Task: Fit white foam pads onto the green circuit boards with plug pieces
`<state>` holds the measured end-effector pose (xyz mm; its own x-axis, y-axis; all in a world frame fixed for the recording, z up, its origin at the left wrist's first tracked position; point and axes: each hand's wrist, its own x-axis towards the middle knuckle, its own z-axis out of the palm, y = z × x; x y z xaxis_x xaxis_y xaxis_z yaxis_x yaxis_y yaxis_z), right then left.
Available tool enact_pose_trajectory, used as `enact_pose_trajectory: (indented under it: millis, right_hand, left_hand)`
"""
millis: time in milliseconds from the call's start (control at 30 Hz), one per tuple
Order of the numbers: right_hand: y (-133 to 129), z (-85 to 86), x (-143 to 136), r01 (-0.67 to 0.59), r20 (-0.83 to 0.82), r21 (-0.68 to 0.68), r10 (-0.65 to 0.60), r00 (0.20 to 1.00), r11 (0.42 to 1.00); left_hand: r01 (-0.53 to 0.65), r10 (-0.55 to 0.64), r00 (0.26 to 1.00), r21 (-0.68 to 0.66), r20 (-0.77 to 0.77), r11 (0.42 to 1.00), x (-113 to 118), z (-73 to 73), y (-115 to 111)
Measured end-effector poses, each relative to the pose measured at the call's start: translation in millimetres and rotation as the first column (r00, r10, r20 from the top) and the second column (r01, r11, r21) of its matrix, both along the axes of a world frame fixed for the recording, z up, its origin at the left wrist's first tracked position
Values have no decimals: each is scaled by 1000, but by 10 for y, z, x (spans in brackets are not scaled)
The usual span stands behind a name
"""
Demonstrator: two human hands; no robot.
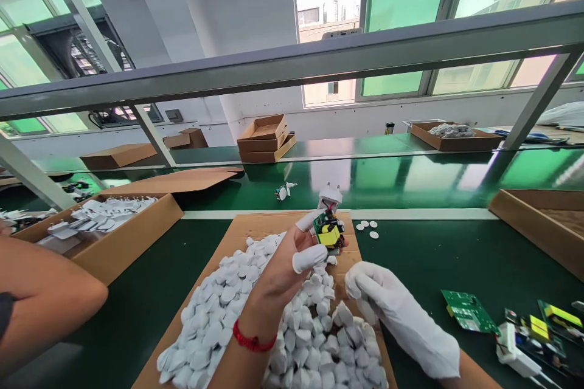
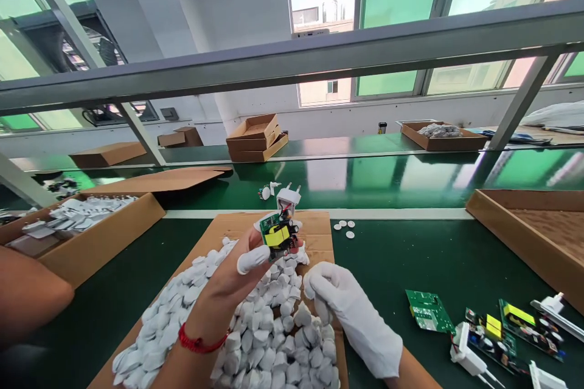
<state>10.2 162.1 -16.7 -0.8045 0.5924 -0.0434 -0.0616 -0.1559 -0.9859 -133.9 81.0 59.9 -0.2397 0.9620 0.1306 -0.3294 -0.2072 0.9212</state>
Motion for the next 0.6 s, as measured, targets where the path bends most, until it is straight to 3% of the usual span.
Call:
enact_pose_trajectory:
  millis: [67, 133, 167, 233, 267, 300, 333, 400, 500, 600]
  right_hand:
    - [58, 76, 47, 77, -58, -87, -82, 995, 993]
    - [122, 131, 96, 159, -100, -153, -176, 979, 975]
    - [150, 148, 122, 193, -125, -177, -216, 968, 965]
    - [191, 164, 173, 249, -181, -175, -280, 943, 953]
    - [202, 164, 196, 275, -216, -141, -300, 929, 951]
    - [207, 159, 216, 308, -252, -81, -319, 914, 948]
    - [206, 148, 234, 344, -283, 8, -328, 901, 939]
    - [187, 109, 264, 438, -347, 248, -343, 873, 864]
    - [139, 20, 299, 586, -431, 561, -398, 810, 585]
    - [103, -38, 327, 608, -480, 713, -389, 786, 349]
  left_hand:
    - [-89, 86, 993, -38, -82, 995, 2, -13, -39]
    - [-248, 219, 925, -57, -311, 967, 19, -40, -72]
    - [-350, 307, 826, -5, -473, 937, 29, -60, -83]
    - [-480, 471, 492, 223, -732, 848, 44, -108, -87]
    - [-476, 518, 331, 335, -789, 813, 50, -134, -79]
    - [-443, 534, 221, 404, -816, 800, 55, -159, -65]
    - [-406, 521, 162, 424, -838, 809, 62, -182, -50]
    - [-337, 431, 144, 365, -891, 868, 86, -218, -24]
    - [-239, 340, 163, 297, -926, 924, 159, -236, -25]
    - [-154, 243, 264, 208, -933, 966, 241, -222, -65]
